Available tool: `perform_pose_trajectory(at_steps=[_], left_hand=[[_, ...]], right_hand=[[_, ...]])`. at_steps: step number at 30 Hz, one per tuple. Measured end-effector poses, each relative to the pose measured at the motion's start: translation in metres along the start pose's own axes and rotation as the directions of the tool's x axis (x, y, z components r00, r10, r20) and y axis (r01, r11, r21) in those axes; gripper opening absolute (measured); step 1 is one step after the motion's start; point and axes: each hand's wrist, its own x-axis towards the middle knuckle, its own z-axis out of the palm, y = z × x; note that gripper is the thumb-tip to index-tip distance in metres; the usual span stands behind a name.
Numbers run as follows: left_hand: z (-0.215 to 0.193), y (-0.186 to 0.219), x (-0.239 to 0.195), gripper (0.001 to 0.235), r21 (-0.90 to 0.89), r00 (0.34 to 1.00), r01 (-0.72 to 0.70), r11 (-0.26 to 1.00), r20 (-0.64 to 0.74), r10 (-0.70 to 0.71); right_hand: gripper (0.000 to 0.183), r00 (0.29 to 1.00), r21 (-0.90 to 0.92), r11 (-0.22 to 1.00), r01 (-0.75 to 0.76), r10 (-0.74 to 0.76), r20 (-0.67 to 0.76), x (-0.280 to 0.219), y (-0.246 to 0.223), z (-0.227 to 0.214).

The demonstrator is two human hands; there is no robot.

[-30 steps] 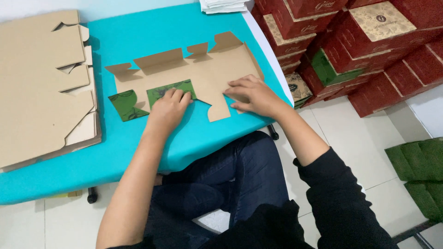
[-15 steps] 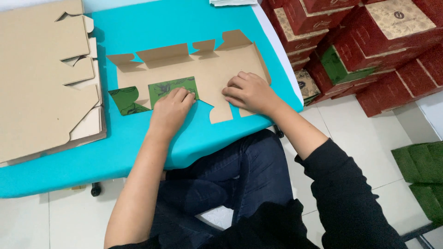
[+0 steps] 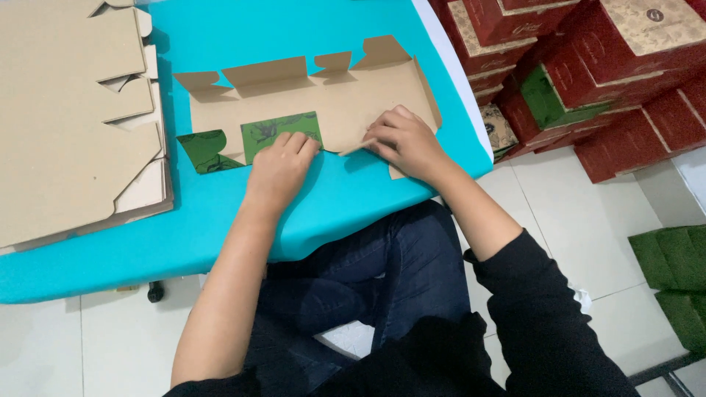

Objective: Folding a flat cardboard template into a small decorative box and placing a paper liner inside.

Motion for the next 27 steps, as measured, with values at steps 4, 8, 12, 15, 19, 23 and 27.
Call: perform_pose_trajectory(at_steps=[4, 8, 12, 15, 19, 23, 27], left_hand=[[0.010, 0.000, -0.006, 0.007, -0.060, 1.000, 0.031, 0.998, 0.004, -0.031], [0.009, 0.003, -0.007, 0.013, -0.139, 0.997, 0.078, 0.987, 0.041, -0.072], [-0.007, 0.004, 0.000, 0.024, -0.174, 0.990, 0.085, 0.981, 0.124, -0.063], [0.001, 0.009, -0.006, 0.025, -0.137, 0.978, 0.106, 0.985, 0.193, -0.078], [0.006, 0.023, -0.009, 0.028, -0.045, 0.963, 0.115, 0.992, 0.252, -0.100], [0.006, 0.043, -0.004, 0.038, -0.041, 0.930, 0.218, 0.975, 0.311, -0.195], [0.004, 0.055, 0.000, 0.051, 0.041, 0.844, 0.271, 0.962, 0.471, -0.257]], right_hand=[[0.015, 0.997, 0.016, 0.997, -0.073, 0.073, 0.004, 0.012, 0.002, 0.008], [0.016, 0.980, 0.045, 0.979, -0.199, 0.200, -0.017, 0.015, 0.002, 0.021], [0.019, 0.956, 0.036, 0.959, -0.281, 0.283, -0.073, 0.015, -0.012, 0.025], [0.018, 0.953, -0.010, 0.960, -0.280, 0.277, -0.126, 0.015, -0.031, 0.023], [0.020, 0.947, 0.018, 0.958, -0.286, 0.285, -0.147, 0.014, -0.029, 0.025], [0.020, 0.947, 0.000, 0.961, -0.277, 0.273, -0.167, 0.013, -0.025, 0.029], [0.029, 0.953, -0.009, 0.963, -0.269, 0.265, -0.147, 0.015, -0.031, 0.025]])
